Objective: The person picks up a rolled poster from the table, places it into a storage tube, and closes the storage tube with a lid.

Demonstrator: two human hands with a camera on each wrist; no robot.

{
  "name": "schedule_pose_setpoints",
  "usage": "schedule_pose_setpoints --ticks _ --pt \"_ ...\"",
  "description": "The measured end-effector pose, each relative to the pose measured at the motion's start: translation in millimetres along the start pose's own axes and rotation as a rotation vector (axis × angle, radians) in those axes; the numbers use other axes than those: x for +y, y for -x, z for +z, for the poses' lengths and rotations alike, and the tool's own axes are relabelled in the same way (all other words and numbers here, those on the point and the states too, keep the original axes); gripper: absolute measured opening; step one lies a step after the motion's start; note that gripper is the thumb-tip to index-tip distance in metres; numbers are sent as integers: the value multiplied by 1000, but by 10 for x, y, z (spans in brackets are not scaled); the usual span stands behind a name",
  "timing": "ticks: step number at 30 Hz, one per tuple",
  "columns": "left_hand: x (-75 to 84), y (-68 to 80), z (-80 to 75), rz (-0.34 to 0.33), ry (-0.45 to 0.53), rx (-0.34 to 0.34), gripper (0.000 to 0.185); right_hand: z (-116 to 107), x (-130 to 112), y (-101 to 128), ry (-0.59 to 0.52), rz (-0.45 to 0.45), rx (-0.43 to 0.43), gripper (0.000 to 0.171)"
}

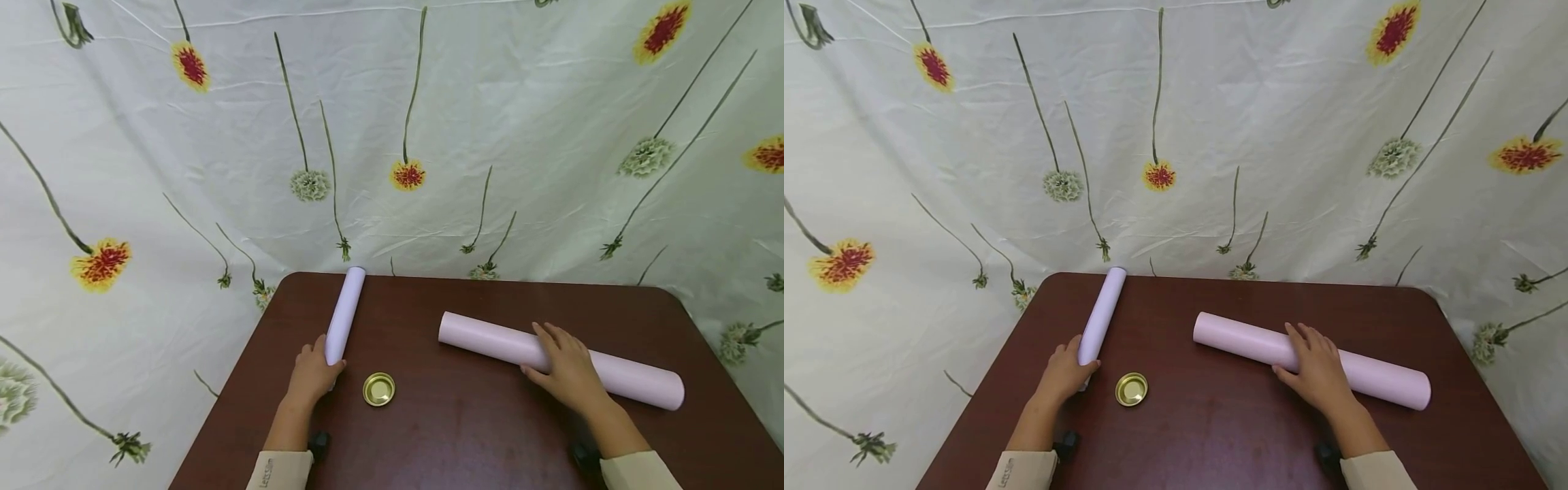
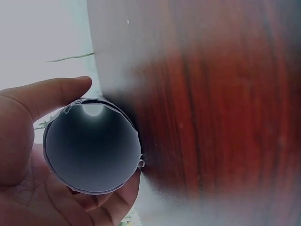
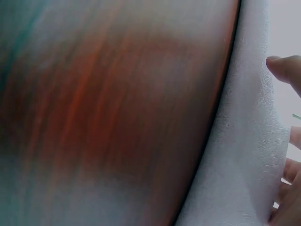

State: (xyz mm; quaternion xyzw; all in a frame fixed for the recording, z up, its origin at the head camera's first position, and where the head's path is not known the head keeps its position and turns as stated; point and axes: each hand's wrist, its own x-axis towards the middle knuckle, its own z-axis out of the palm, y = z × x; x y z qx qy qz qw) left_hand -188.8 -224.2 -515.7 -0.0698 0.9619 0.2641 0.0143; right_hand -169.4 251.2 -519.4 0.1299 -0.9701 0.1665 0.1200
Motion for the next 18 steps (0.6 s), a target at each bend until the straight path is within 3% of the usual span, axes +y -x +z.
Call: schedule_pose_setpoints --ticks 4,11,18 --pt "-2 10 2 3 2 3 78 23 8 16 15 10 -38 86" --pt "-30 14 15 -2 3 10 78 43 -9 17 12 1 7 74" --pt "-42 15 3 -20 14 7 74 0 -49 -29 -30 38 -41 69"
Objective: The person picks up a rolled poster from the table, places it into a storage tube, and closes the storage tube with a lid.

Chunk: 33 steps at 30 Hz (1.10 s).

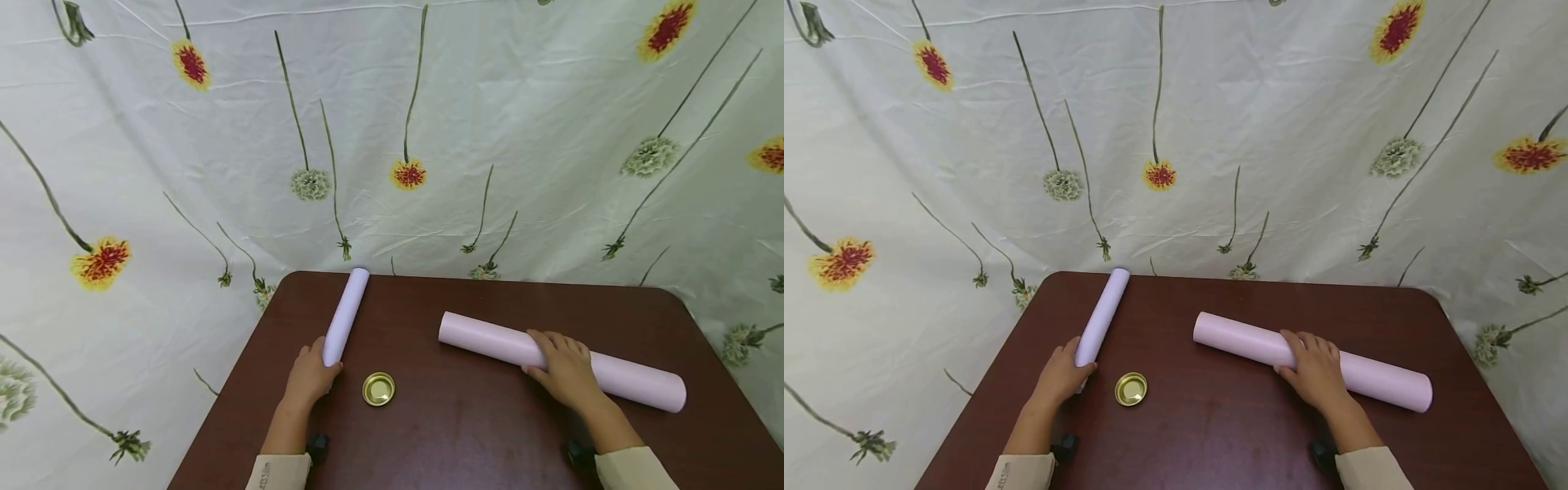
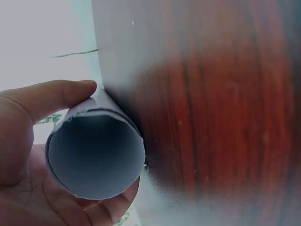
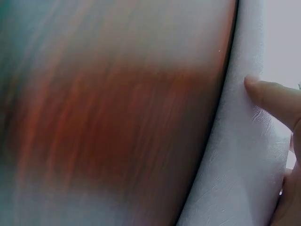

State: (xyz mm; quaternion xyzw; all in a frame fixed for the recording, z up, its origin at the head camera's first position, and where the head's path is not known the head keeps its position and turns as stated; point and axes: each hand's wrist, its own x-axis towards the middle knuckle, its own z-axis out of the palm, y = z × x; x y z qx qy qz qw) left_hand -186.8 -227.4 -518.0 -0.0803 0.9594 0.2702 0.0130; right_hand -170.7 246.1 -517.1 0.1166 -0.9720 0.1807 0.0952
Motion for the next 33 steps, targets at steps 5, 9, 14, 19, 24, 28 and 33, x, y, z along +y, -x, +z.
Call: schedule_pose_setpoints --ticks 5,9,14,19,24,28,33 --pt "32 14 -20 -6 -3 9 71 -16 -12 -26 2 21 -17 69" --pt "49 9 -32 -13 -4 7 71 -7 -26 -49 14 40 -19 68" --pt "54 -1 -37 -23 -25 -6 76 45 -39 -55 64 51 -4 71" --pt "63 20 -48 -35 -60 -14 77 103 -50 -41 116 51 23 76" --pt "52 44 -44 -25 -88 10 67 117 -76 -33 125 70 33 77" --pt "39 54 -30 -18 -88 35 62 120 -82 -32 108 103 33 72" --pt "47 66 -15 -18 -89 63 61 101 -91 -43 84 134 17 70"
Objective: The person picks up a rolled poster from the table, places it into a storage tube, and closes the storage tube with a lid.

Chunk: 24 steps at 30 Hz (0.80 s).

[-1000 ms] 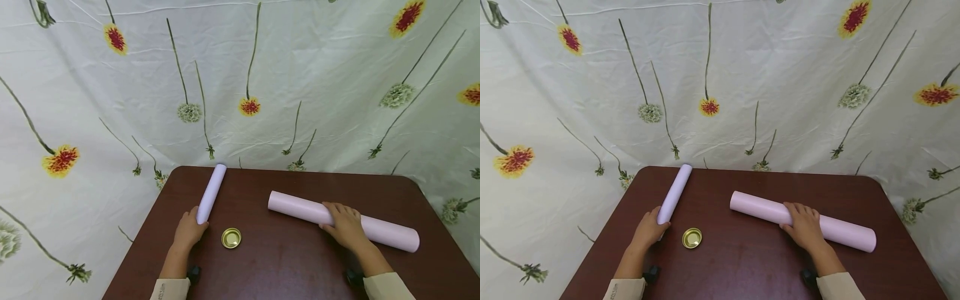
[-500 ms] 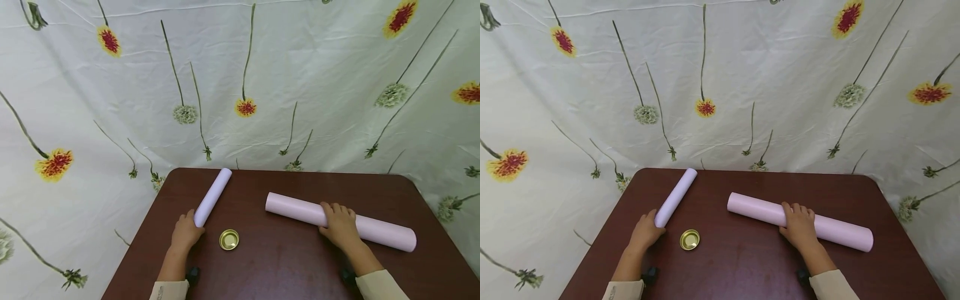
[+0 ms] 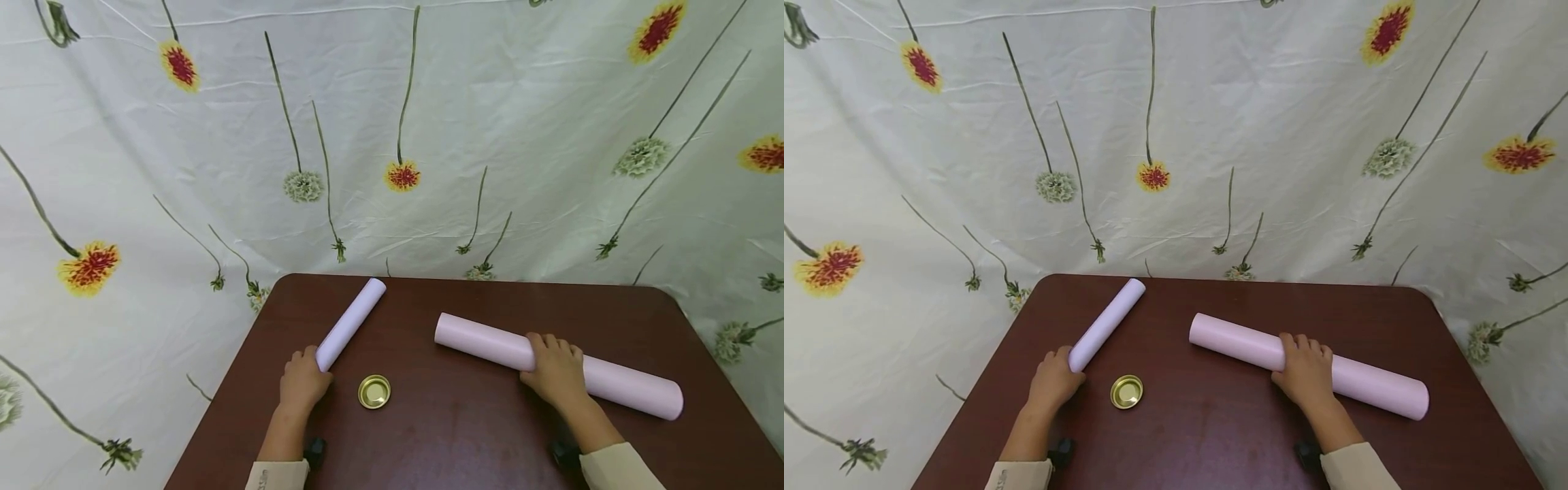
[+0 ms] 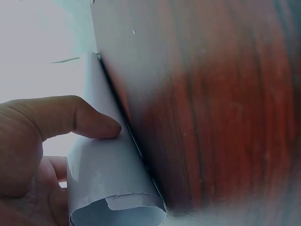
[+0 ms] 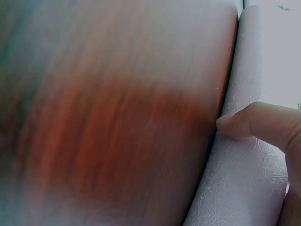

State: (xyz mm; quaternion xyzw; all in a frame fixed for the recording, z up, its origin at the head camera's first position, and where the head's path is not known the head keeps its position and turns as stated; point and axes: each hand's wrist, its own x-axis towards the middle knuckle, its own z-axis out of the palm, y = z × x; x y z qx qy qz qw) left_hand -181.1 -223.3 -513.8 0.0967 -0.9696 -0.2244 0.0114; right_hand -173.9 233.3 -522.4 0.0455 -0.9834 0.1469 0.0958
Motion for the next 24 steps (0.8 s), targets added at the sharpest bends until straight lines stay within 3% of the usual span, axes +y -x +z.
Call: schedule_pose_setpoints --ticks 12,24 --pt "-45 -23 -15 -9 20 -13 60 -25 48 10 -4 -11 23 71" --pt "-3 10 -116 34 76 -39 61 -48 158 -8 -26 -66 153 74"
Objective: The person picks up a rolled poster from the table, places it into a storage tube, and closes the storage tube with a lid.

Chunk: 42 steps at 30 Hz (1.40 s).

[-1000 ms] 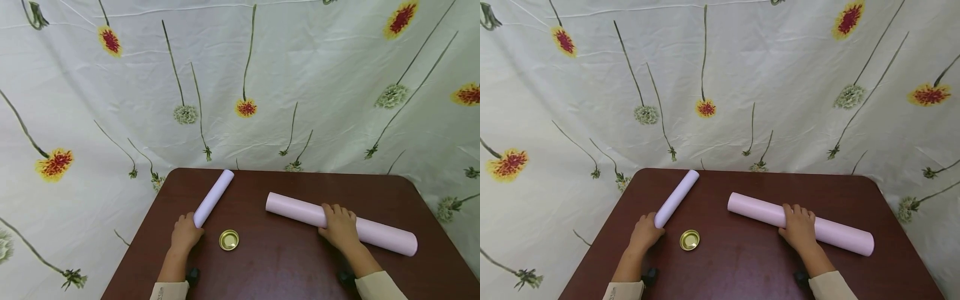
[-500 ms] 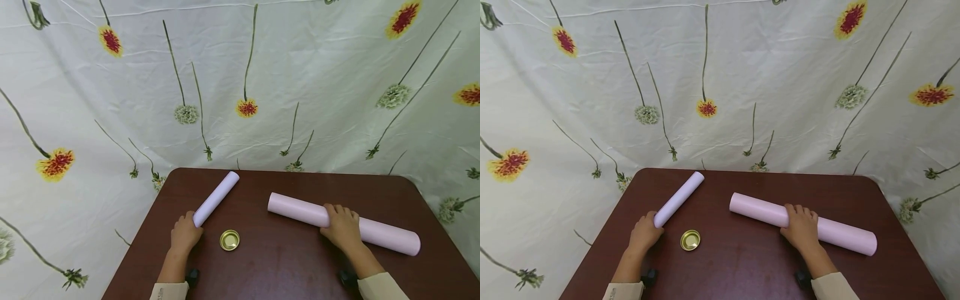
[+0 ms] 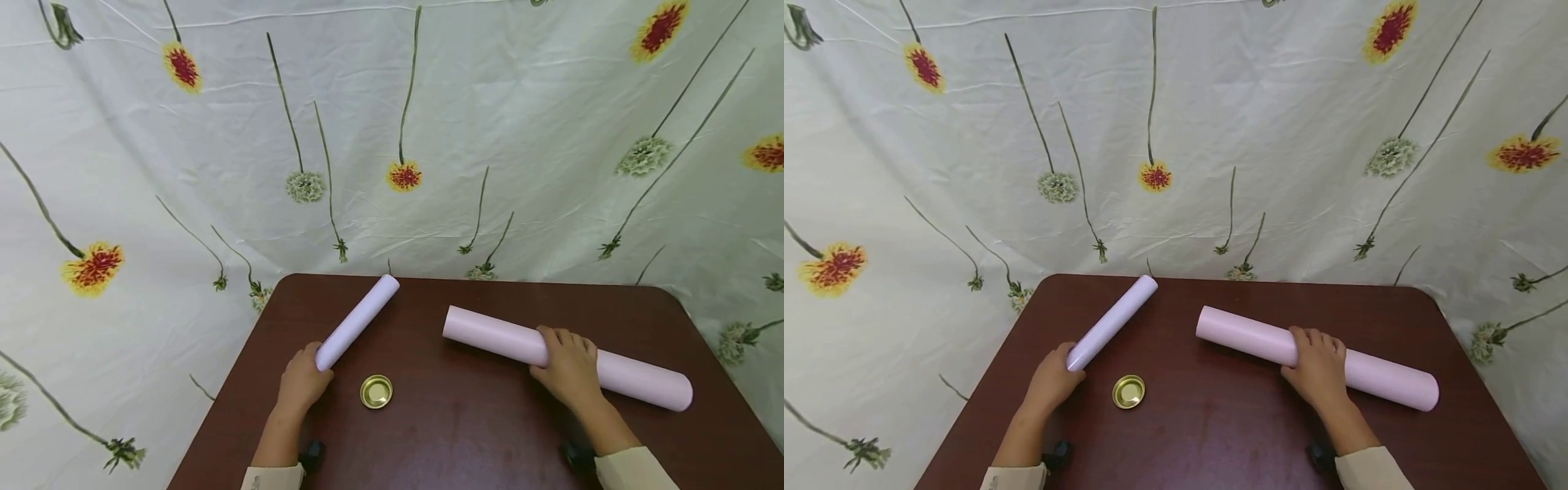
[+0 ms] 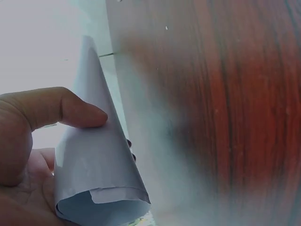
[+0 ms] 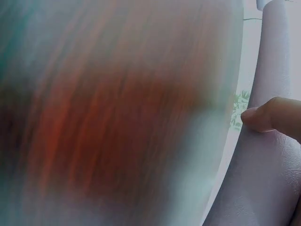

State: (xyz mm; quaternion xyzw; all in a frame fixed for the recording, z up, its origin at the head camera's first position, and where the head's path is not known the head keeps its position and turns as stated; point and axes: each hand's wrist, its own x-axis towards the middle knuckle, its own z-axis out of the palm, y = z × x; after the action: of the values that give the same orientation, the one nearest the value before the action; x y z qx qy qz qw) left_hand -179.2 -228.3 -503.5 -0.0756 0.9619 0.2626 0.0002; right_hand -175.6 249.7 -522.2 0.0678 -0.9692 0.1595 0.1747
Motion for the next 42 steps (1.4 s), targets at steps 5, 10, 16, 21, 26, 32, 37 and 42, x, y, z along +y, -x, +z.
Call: schedule_pose_setpoints --ticks 5,10,16,21,26,32,37,42 --pt "-1 -4 9 45 20 11 61 -23 33 18 -13 -8 36 75" --pt "13 15 -21 66 57 -6 63 -49 51 18 -26 -7 59 75" --pt "32 48 -78 78 74 -37 64 -71 61 6 -38 -15 91 76" --pt "47 75 -113 98 80 -46 64 -90 67 9 -49 -14 106 76" --pt "54 98 -141 117 83 -46 63 -107 79 11 -57 -17 120 75" --pt "61 122 -155 140 89 -49 61 -122 98 12 -76 -24 141 76" --pt "65 150 -147 165 101 -40 60 -131 111 12 -84 -36 156 77" --pt "69 150 -137 193 122 -34 59 -142 123 14 -97 -41 180 79"
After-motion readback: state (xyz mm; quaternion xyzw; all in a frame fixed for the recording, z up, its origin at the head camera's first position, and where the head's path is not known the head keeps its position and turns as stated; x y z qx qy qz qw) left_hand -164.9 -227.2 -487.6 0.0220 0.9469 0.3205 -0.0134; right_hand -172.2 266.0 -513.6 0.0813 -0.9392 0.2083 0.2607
